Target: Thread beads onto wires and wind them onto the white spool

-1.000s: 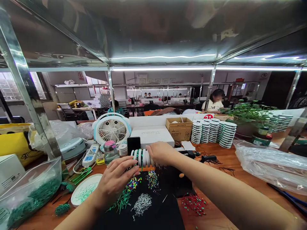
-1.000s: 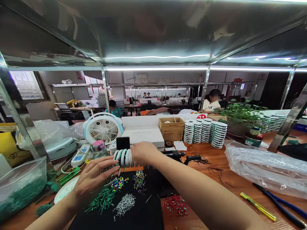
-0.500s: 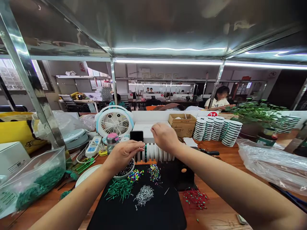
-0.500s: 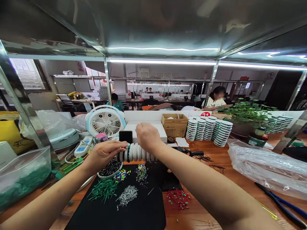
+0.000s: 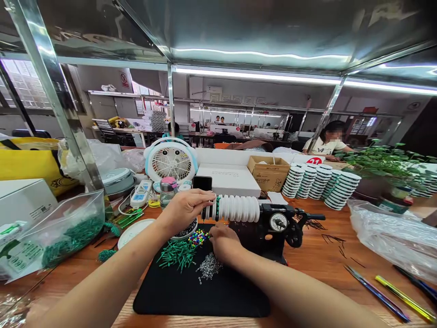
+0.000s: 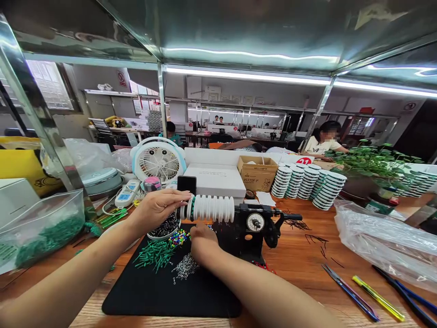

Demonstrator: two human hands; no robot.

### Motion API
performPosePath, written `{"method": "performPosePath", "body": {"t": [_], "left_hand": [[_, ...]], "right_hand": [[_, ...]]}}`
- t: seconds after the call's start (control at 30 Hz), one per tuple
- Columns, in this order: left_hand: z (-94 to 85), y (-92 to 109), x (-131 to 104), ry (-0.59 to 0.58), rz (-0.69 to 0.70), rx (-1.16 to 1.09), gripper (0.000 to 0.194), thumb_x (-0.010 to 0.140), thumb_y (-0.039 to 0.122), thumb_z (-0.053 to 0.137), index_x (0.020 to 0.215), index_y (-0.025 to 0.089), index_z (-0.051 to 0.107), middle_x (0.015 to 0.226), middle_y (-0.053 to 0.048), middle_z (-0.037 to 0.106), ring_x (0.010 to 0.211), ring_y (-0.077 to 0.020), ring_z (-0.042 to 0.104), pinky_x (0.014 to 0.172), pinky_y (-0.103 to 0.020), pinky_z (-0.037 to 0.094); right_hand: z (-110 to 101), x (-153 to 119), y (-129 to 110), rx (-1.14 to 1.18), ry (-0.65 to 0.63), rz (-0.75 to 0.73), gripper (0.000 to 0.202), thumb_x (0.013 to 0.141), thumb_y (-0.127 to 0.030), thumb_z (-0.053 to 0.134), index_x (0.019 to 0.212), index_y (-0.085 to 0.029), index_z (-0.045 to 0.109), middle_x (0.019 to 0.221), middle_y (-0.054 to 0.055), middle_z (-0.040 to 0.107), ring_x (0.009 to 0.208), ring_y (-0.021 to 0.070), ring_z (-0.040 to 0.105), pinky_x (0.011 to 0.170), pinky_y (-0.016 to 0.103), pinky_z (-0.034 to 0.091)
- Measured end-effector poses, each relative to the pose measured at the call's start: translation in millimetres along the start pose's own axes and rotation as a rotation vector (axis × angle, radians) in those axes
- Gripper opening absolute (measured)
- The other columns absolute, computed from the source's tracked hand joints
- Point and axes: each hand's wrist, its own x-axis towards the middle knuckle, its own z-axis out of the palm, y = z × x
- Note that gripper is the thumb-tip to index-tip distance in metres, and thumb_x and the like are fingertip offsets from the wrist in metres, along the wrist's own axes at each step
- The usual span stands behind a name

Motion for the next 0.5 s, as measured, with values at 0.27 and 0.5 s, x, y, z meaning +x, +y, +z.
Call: {"method": "performPosePath", "body": {"t": [0.27, 0.5], "left_hand": [[1.4, -2.4, -2.1, 0.017, -0.001, 0.001, 0.021, 0.085, 0.022, 0.053, 0.099, 0.024, 0.069, 0.101, -0.004, 0.072, 0.095, -0.0164, 0.065, 0.088, -0.033, 0.052], [2.4, -3.8, -1.9, 0.042, 0.029, -0.009, 0.021, 0.084, 0.019, 0.055, 0.099, 0.023, 0.069, 0.099, -0.004, 0.072, 0.095, -0.0165, 0.065, 0.088, -0.033, 0.052]], "right_hand": [[5.4, 10.8, -7.4, 0.034, -0.022, 0.102, 0.016, 0.080, -0.022, 0.054, 0.086, -0.015, 0.066, 0.097, 0.013, 0.064, 0.089, 0.0246, 0.061, 0.075, 0.032, 0.047], [2.9, 14.7, -14.4, 0.013, -0.030, 0.196, 0.016, 0.079, -0.020, 0.051, 0.084, -0.014, 0.066, 0.092, 0.014, 0.066, 0.085, 0.0261, 0.064, 0.070, 0.033, 0.049]]}}
